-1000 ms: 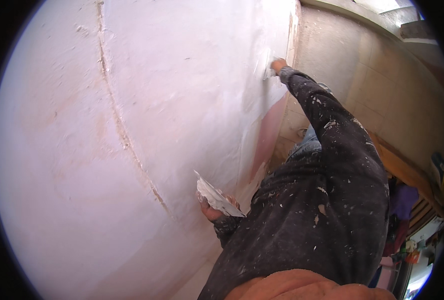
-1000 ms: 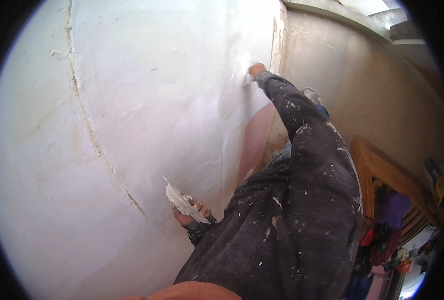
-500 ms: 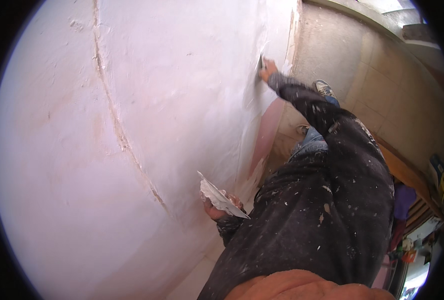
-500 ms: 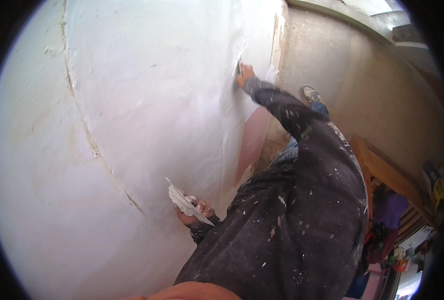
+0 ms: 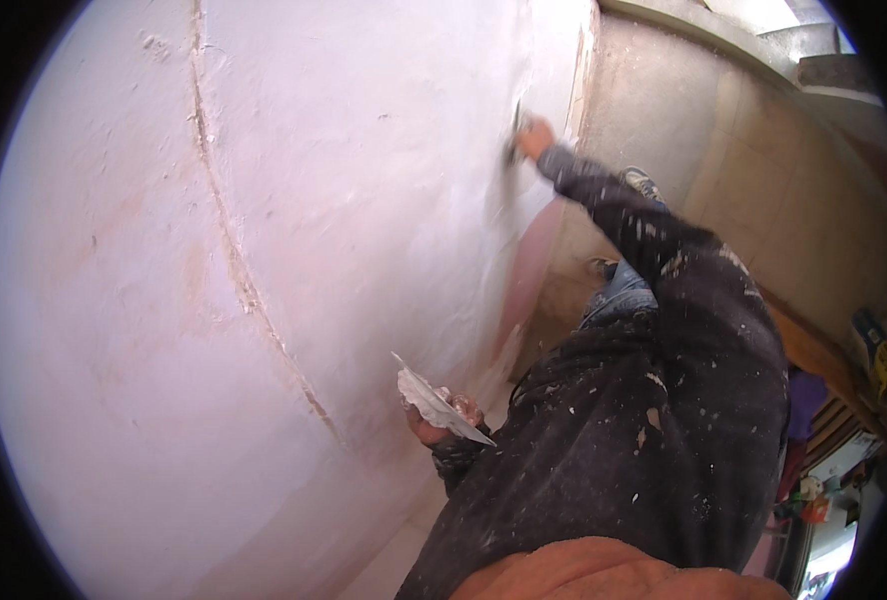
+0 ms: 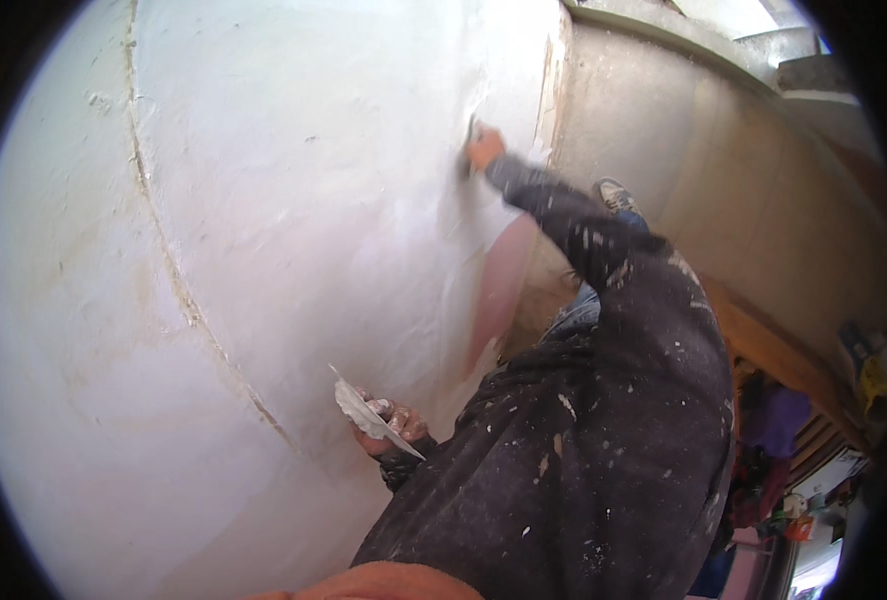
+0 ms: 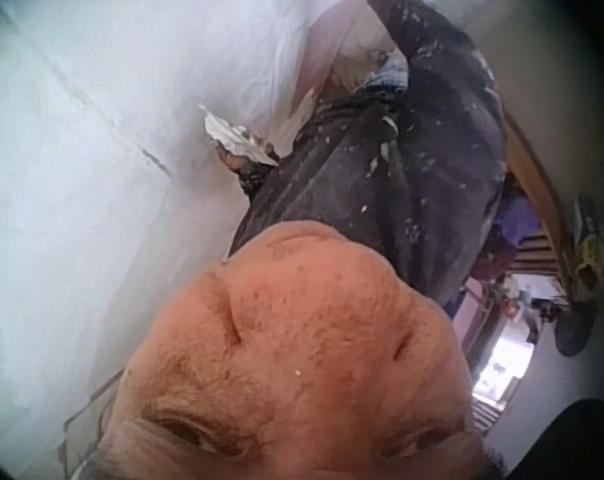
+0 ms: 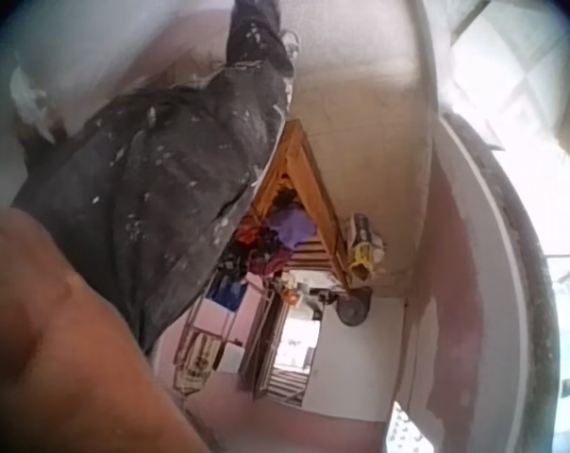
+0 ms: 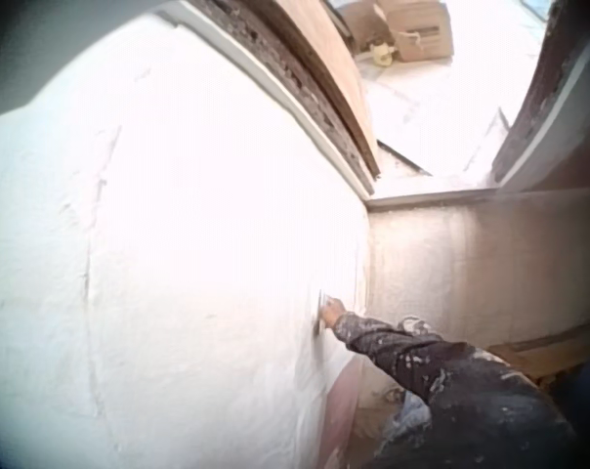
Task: The person applies white plaster to a pink wall using a trowel and a smaller scraper. They scoop plaster from the trowel onto the scraper and smooth it onto the wall surface, working on both vertical and horizontal sections.
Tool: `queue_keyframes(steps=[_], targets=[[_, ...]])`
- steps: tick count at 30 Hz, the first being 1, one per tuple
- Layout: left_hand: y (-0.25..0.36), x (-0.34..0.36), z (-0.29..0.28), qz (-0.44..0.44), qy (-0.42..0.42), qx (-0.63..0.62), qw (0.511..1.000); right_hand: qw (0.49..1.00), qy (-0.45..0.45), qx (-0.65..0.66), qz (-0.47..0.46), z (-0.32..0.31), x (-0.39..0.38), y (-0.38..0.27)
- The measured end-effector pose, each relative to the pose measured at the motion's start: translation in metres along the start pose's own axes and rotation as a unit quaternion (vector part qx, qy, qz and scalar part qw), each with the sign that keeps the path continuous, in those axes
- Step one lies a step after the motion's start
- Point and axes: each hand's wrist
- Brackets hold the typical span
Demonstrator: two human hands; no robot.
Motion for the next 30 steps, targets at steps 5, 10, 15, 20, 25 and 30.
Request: queue_keyframes(steps=[5,10,15,20,25,30], targets=[[0.001,0.001,-0.005,-0.007,-0.053,0.011,0.998,0.990,-0.014,-0.023,-0.142,0.021,-0.149,0.013],[0.004,-0.002,-0.019,0.007,-0.064,0.034,0.997,1.000,0.002,0.005,0.024,-0.027,-0.070,0.079],[0.004,-0.010,-0.027,0.010,-0.048,0.021,0.999,0.879,-0.160,-0.405,-0.194,-0.061,0.059,0.081],[0.003,-0.006,-0.020,-0.004,-0.065,0.032,0.997,0.993,0.054,0.105,0.024,-0.007,0.020,-0.036],[0.003,0.001,-0.021,-0.005,-0.119,0.038,0.992,0.984,0.022,0.102,-0.141,-0.010,-0.131,-0.094],[0.004,-0.003,-0.025,0.002,-0.086,0.011,0.996,1.000,0.002,-0.030,-0.010,-0.047,-0.117,-0.015]])
Point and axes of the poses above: each hand's wrist, its own x-axis towards the middle knuckle, its own z-axis out of the palm, y = z × x, and after that the axes turned 10 degrees about -z, right-handed
